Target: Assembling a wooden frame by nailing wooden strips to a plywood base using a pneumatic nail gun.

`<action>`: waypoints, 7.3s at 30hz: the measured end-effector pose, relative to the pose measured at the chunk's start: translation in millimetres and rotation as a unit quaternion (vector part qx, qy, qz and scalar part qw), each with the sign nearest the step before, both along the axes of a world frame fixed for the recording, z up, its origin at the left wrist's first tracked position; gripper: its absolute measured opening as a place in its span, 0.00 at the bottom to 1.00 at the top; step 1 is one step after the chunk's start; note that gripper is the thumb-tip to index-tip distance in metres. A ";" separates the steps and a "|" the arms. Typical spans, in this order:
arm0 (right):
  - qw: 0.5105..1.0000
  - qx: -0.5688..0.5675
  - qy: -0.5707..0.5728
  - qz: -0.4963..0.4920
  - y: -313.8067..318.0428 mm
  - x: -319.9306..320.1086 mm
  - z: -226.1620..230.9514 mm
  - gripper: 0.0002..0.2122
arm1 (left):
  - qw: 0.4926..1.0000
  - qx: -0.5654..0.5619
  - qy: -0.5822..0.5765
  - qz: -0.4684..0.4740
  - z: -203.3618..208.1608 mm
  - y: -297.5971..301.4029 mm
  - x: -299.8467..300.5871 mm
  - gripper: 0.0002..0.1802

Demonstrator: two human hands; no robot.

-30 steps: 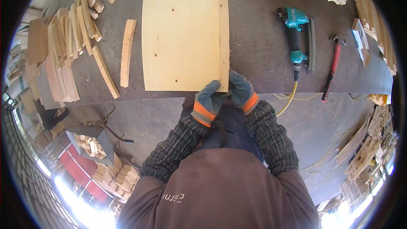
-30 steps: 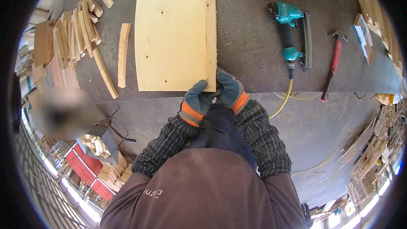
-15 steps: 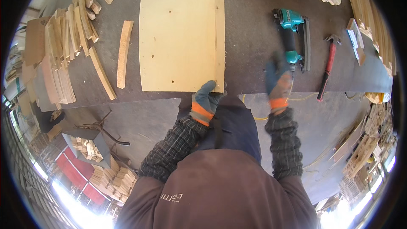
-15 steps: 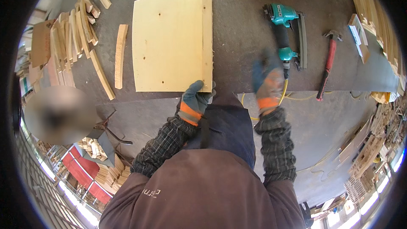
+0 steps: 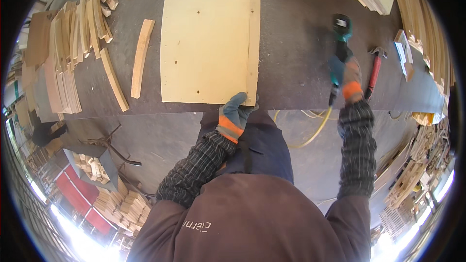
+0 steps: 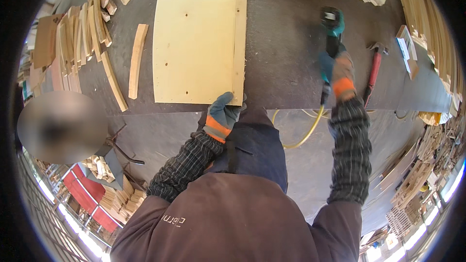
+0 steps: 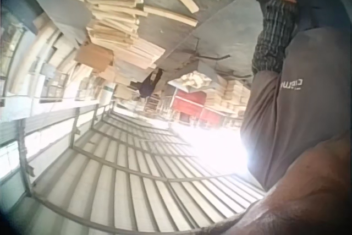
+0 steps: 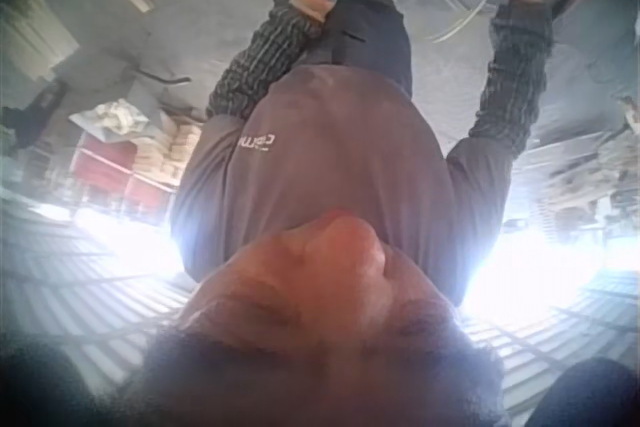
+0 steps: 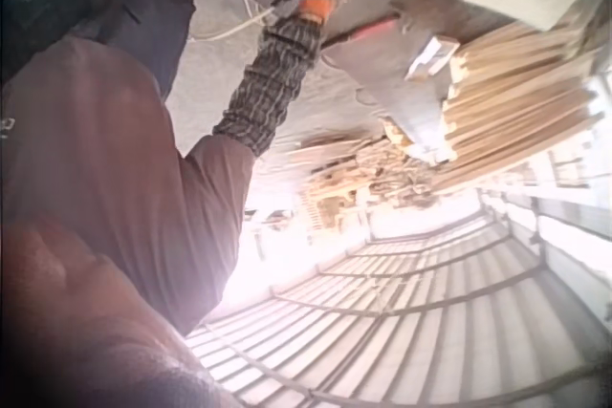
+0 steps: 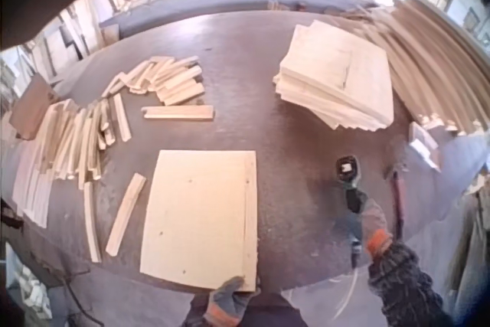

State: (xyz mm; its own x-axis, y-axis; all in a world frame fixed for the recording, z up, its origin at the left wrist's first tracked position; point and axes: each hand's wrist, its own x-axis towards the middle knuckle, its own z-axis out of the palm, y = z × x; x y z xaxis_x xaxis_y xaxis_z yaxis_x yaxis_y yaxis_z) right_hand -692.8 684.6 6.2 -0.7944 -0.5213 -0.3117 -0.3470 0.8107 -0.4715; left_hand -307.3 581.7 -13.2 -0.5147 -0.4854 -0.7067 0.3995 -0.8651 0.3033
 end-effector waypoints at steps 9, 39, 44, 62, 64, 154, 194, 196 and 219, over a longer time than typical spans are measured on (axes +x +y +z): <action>0.847 -0.138 -0.513 -0.016 0.2 163.5 150.7 0.20 | 0.999 0.019 -0.022 0.020 -3.9 -0.7 6.7 0.18; 0.878 -0.117 -0.465 -0.005 9.9 193.8 123.9 0.21 | 0.999 0.016 -0.034 0.004 -8.9 2.1 5.4 0.18; 0.866 -0.206 -0.446 -0.088 18.8 171.9 119.9 0.21 | 0.941 0.023 -0.169 -0.294 48.4 -38.9 36.5 0.22; 0.877 -0.221 -0.409 -0.124 31.7 151.0 105.1 0.16 | 0.289 -0.638 -0.592 -0.400 10.8 -195.2 -199.0 0.56; 0.883 -0.213 -0.403 -0.116 34.2 146.5 98.9 0.16 | 0.287 -0.638 -0.577 -0.421 20.5 -202.9 -200.1 0.55; 0.973 0.146 0.164 0.070 10.6 55.1 27.9 0.27 | 0.317 -0.692 -0.479 -0.436 9.8 -263.1 -216.1 0.35; 0.614 -0.293 -0.680 -0.275 -54.4 286.0 -21.1 0.29 | 0.468 -0.431 -0.772 0.005 29.3 -458.0 295.5 0.32; 0.651 -0.199 -0.665 -0.306 -62.8 291.5 -22.0 0.30 | 0.497 -0.407 -0.766 -0.003 25.5 -496.5 317.5 0.34; 0.668 -0.079 -0.624 -0.398 -76.5 301.1 -31.4 0.32 | 0.626 -0.353 -0.617 0.321 -54.1 -590.8 356.6 0.36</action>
State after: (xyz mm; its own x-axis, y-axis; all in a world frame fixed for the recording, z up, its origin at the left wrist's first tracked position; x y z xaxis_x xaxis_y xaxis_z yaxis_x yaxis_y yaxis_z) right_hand -391.7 608.2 -25.2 -0.0121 -0.1935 -0.9810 0.9075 0.4098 -0.0920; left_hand 49.2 -9.1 -67.2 0.6726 -0.7277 0.1344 -0.3194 -0.1217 0.9398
